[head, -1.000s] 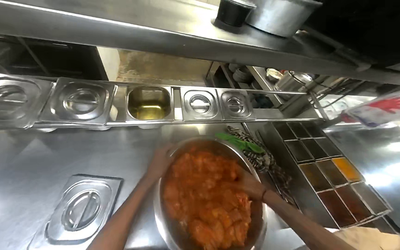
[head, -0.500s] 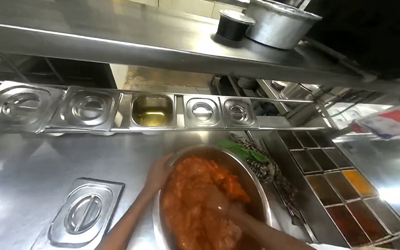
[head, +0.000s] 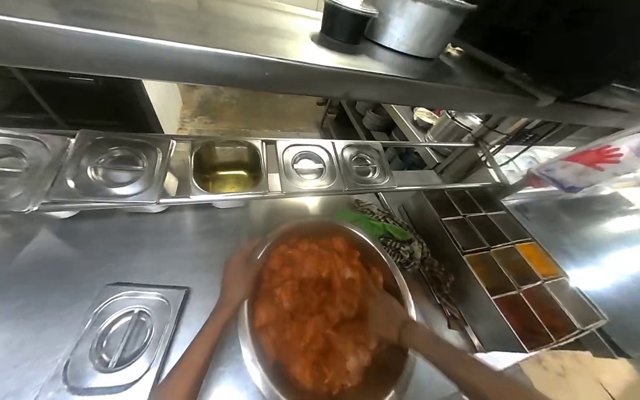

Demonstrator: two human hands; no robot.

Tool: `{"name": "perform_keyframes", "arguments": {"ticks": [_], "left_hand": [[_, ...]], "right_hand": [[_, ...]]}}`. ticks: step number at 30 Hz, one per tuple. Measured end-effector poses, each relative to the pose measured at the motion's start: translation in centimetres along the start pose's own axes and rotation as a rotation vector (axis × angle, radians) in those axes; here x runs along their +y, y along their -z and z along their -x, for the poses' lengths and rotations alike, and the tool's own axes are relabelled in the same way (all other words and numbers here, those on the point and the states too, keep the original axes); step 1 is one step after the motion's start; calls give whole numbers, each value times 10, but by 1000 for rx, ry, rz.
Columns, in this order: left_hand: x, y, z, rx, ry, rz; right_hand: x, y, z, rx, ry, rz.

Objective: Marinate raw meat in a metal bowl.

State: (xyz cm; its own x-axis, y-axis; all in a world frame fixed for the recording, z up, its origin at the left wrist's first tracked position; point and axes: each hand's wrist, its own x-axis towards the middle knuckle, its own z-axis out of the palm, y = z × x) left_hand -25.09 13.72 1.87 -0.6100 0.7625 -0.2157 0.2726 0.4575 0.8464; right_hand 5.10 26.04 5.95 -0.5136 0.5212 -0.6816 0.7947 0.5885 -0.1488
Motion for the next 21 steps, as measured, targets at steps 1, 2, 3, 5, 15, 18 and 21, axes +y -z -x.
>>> {"name": "perform_keyframes", "arguments": {"ticks": [1,2,3,5,15,18,21], "left_hand": [[-1,-1,3,17,13,16],[-2,-2,7,23,19,26],[0,-3,8,20,14,29],[5,-6,12,-19,23,14],[-1,-6,1,-101,-10,17],[-5,-9,1,-93,-17,7],[-6,-8,1,-90,-41,0]], "right_hand": [[-4,-22,21,-70,31,13],[-13,-43,38,-101,64,-7],[-27,-55,45,-97,96,-33],[-65,-57,36,-148,141,-36],[-72,-31,1,170,239,-1021],[-46,9,24,247,378,-1097],[-32,43,18,308,275,-818]]}}
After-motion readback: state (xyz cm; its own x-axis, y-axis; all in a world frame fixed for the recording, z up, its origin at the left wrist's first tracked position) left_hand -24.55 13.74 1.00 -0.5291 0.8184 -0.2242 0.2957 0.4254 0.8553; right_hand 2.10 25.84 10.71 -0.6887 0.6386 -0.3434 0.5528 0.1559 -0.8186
